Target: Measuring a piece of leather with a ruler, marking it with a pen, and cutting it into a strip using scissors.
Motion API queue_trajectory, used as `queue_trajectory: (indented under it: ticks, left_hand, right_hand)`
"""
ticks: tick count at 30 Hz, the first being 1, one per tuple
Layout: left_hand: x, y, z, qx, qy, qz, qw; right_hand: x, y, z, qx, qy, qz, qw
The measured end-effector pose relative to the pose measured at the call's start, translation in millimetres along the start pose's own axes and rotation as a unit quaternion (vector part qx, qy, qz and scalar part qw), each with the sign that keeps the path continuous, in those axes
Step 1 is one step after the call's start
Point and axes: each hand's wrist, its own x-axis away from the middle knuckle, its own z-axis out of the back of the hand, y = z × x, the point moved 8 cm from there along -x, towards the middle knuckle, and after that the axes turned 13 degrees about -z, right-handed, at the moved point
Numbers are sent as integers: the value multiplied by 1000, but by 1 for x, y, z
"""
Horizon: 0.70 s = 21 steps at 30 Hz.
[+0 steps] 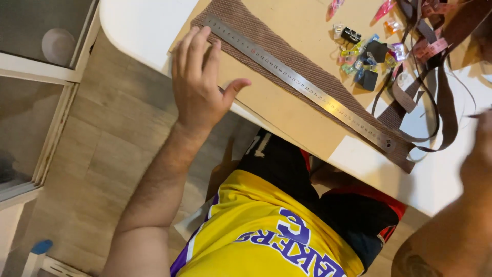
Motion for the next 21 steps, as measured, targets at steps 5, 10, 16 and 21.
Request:
queue_trajectory:
  ticks: [5,10,16,21]
  left_hand:
    - [4,-14,2,18,31,-13,999]
    - [13,-23,-4,52,15,21,998]
    - [13,-22,-3,56,37,26,997]
    - [14,-25,-6,63,38,28,997]
  right_hand:
    - [5,-188,-101,13,-113,147,983]
    - [3,-221,-163,62,-142,227,961]
    - [-3,-236,-167,29,-147,237,960]
    - [-21,-205,-120,-75,-100,146,981]
